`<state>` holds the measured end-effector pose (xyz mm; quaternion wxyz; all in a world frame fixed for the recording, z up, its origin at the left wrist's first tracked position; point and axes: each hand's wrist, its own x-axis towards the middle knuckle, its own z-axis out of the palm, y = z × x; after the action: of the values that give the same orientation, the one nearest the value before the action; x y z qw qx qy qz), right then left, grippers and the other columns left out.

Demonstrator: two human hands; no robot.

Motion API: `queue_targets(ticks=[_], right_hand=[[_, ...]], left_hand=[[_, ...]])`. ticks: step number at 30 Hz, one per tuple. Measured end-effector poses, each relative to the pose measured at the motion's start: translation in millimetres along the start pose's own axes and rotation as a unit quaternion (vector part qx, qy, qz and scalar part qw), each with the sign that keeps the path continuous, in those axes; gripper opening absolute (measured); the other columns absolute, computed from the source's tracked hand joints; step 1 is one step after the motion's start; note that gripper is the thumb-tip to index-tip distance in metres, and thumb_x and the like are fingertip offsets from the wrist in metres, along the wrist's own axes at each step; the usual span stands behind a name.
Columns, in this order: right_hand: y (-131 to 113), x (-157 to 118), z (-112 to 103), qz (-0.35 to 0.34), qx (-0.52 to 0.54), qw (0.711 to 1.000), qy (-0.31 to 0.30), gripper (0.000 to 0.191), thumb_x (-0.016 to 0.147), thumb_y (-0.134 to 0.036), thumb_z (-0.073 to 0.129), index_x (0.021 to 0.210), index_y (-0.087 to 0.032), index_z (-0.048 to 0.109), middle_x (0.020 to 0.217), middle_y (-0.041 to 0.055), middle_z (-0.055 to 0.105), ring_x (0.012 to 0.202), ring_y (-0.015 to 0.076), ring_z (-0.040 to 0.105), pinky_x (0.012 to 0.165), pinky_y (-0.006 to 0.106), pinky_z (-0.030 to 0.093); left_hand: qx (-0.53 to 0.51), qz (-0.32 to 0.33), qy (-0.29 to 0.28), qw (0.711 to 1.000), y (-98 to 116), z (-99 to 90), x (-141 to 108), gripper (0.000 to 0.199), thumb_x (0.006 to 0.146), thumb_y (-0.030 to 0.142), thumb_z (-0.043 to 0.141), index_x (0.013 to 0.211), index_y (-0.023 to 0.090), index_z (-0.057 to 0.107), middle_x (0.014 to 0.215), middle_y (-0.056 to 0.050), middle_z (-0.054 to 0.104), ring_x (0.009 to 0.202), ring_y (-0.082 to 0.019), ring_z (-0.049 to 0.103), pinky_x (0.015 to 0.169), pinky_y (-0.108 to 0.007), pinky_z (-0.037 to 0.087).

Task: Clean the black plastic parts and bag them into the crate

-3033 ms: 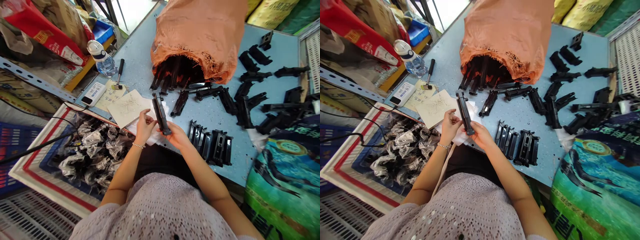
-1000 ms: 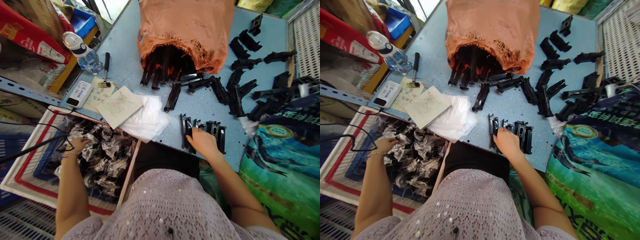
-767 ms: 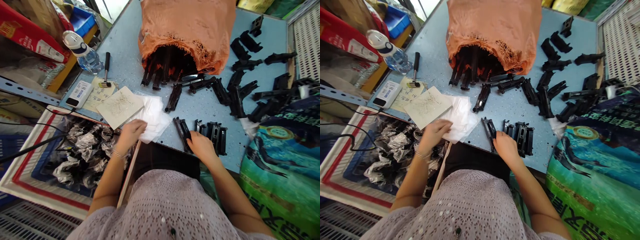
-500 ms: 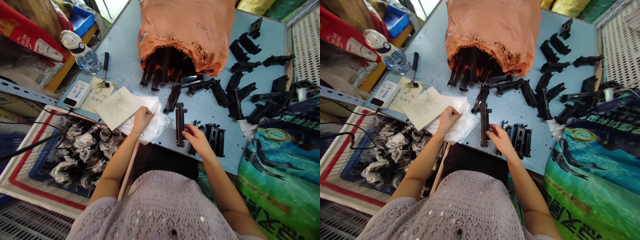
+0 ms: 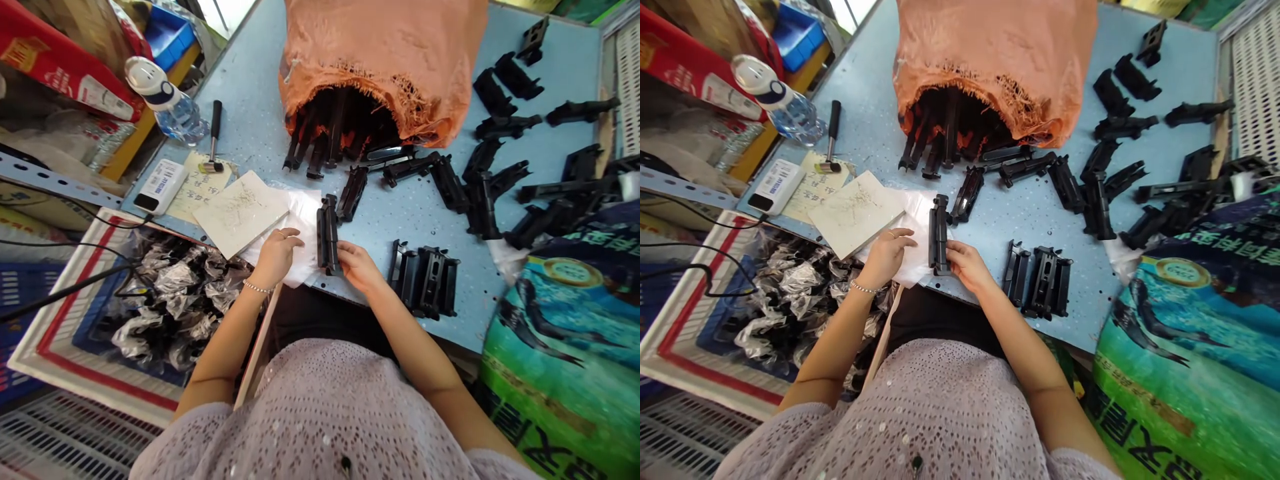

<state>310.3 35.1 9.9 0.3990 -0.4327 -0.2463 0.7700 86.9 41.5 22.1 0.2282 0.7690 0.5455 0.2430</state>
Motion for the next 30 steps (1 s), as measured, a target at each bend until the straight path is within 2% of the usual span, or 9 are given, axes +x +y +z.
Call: queue_targets(ticks=[2,4,10,14,17,21,25,27,30], right_hand=[[0.0,-5.7,-4.2,-0.001,0.001,1.0,0.003,0.031,0.066,-0.038,0.088,0.082,-0.017,0.072,0.075,0.0016,0.072,0.063,0.0121,0.063,0.064,0.026,0.056],[-0.4,-8.9,-4.6,0.004,-0.009,1.0,-0.005,0.031,0.067,-0.039,0.087,0.083,-0.017,0.072,0.077,0.0025,0.073,0.065,0.0132,0.064,0.065,0.027,0.056],[-0.5,-15.5,-3.6,0.002,-0.045,0.999,-0.014,0.033,0.069,-0.038,0.086,0.093,-0.018,0.075,0.088,0.0031,0.075,0.071,0.0144,0.066,0.067,0.028,0.055],[-4.6,-20.7,-5.2,-0.005,-0.045,0.999,-0.016,0.032,0.071,-0.04,0.085,0.092,-0.018,0.076,0.086,0.0036,0.075,0.072,0.0154,0.067,0.069,0.029,0.055],[-6.3,-22.1,-6.4,-0.011,-0.045,0.999,-0.021,0.033,0.07,-0.038,0.085,0.096,-0.019,0.077,0.093,0.0036,0.076,0.074,0.0146,0.067,0.071,0.029,0.056],[-3.7,-22.7,-11.4,0.005,-0.049,0.999,-0.011,0.037,0.068,-0.034,0.086,0.102,-0.021,0.078,0.102,0.0036,0.077,0.074,0.0138,0.067,0.07,0.028,0.056],[1.2,-35.9,-17.6,0.009,-0.023,1.0,0.018,0.035,0.068,-0.036,0.087,0.098,-0.021,0.078,0.09,0.0013,0.077,0.07,0.0129,0.067,0.067,0.026,0.056],[5.7,-46.4,-17.9,0.048,0.0,0.998,-0.027,0.034,0.069,-0.04,0.087,0.094,-0.02,0.077,0.08,0.0012,0.075,0.064,0.0131,0.067,0.061,0.025,0.056],[15.6,-53.1,-13.7,0.15,0.036,0.981,-0.115,0.034,0.068,-0.04,0.089,0.088,-0.017,0.073,0.077,0.0049,0.075,0.063,0.0147,0.069,0.057,0.025,0.057]], left_hand=[[0.013,0.017,-0.024,0.999,1.2,2.4,-1.7,0.038,0.082,-0.001,0.041,0.089,0.018,0.073,0.119,-0.012,0.072,0.11,-0.025,0.065,0.098,-0.044,0.053],[0.048,0.017,-0.018,0.999,4.1,4.1,-3.2,0.036,0.083,-0.001,0.041,0.086,0.018,0.072,0.117,-0.013,0.073,0.107,-0.027,0.066,0.096,-0.044,0.053],[0.079,0.033,0.079,0.993,11.9,-5.0,-6.7,0.037,0.088,-0.001,0.041,0.091,0.018,0.073,0.117,-0.011,0.073,0.105,-0.025,0.067,0.096,-0.044,0.053],[0.121,-0.003,0.028,0.992,18.2,-6.8,-8.4,0.035,0.086,0.0,0.044,0.084,0.018,0.073,0.105,-0.011,0.076,0.094,-0.028,0.066,0.087,-0.044,0.056],[0.131,-0.03,0.015,0.991,18.9,-2.8,-8.7,0.042,0.085,-0.001,0.042,0.105,0.016,0.075,0.112,-0.012,0.075,0.099,-0.029,0.067,0.088,-0.045,0.057],[0.101,-0.023,0.07,0.992,12.4,-0.4,-9.1,0.055,0.085,-0.001,0.041,0.133,0.012,0.065,0.135,-0.016,0.066,0.121,-0.029,0.064,0.104,-0.045,0.055],[0.048,0.009,0.118,0.992,9.8,-3.1,-8.0,0.057,0.091,0.004,0.043,0.145,0.015,0.055,0.147,-0.016,0.057,0.133,-0.024,0.059,0.111,-0.04,0.052],[0.023,0.03,0.12,0.992,11.8,-4.3,-6.9,0.058,0.094,0.006,0.042,0.149,0.018,0.052,0.151,-0.015,0.054,0.138,-0.023,0.055,0.114,-0.039,0.05],[-0.007,0.062,0.121,0.991,17.2,-3.1,-10.5,0.06,0.096,0.007,0.041,0.154,0.021,0.045,0.155,-0.013,0.05,0.145,-0.023,0.048,0.121,-0.041,0.044]])
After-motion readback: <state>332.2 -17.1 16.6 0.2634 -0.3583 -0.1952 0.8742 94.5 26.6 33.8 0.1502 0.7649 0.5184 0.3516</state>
